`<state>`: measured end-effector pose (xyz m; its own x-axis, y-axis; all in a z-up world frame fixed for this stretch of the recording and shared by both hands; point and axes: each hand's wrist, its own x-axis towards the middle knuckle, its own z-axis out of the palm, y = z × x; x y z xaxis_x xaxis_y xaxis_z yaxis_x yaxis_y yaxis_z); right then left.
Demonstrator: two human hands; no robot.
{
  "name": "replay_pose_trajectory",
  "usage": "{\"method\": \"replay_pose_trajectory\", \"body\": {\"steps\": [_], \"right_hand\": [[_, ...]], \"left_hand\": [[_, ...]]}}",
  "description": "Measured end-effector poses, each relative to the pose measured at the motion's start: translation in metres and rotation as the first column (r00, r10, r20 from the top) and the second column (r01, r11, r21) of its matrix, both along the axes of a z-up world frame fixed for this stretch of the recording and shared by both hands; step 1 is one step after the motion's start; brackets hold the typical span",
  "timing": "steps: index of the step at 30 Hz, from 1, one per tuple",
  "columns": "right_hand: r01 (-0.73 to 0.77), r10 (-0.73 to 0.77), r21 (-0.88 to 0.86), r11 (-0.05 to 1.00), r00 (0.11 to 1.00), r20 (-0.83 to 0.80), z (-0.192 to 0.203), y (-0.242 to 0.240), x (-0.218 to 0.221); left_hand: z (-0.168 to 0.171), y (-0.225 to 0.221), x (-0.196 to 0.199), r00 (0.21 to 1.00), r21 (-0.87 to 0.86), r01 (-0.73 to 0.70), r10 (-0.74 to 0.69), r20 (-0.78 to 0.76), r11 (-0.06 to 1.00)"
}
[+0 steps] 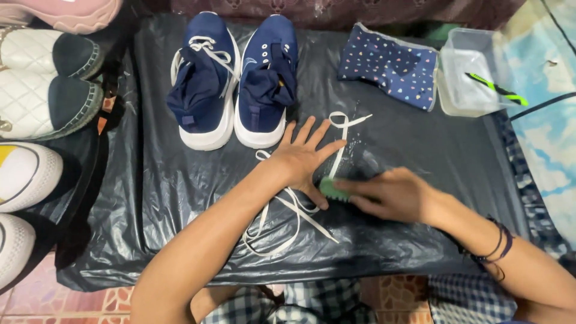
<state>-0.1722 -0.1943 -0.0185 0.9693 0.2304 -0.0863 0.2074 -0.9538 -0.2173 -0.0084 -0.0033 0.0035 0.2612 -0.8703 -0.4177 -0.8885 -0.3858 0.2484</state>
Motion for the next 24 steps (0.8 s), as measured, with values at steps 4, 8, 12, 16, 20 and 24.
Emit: {"method": "replay_pose_trajectory", "body": {"steps": [4, 8, 12, 16, 20, 24], "right_hand": [[0.141, -0.136, -0.116, 0.983, 0.99, 0.045, 0.003, -0.021, 0.012], [0.068, -0.079, -0.097, 0.993, 0.991, -0.11, 0.021, -0.002, 0.009], [0.108, -0.109, -0.083, 0.991, 0.994, -0.009, 0.026, -0.017, 0.016], [-0.062, 0.078, 0.158, 0.985, 0.992, -0.1, 0.027, -0.003, 0.01], [0.076, -0.075, 0.029, 0.997, 0.997, -0.009, 0.021, -0.014, 0.013], [0.12, -0.115, 0.049, 0.992, 0.989, -0.09, 0.029, 0.014, 0.004]], "left_hand": [[-0.002, -0.002, -0.001, 1.0, -0.007, -0.013, 0.013, 0.024, 1.0], [-0.003, -0.002, 0.001, 1.0, -0.008, -0.015, 0.015, 0.024, 1.0], [-0.001, -0.002, -0.001, 0.999, -0.007, -0.02, 0.02, 0.033, 1.0], [-0.005, -0.002, 0.0, 0.999, 0.004, -0.015, 0.015, 0.03, 1.0], [-0.002, 0.0, -0.003, 1.0, -0.003, -0.017, 0.017, 0.004, 1.0], [0.001, 0.001, -0.003, 1.0, 0.003, -0.011, 0.011, 0.005, 1.0]]}}
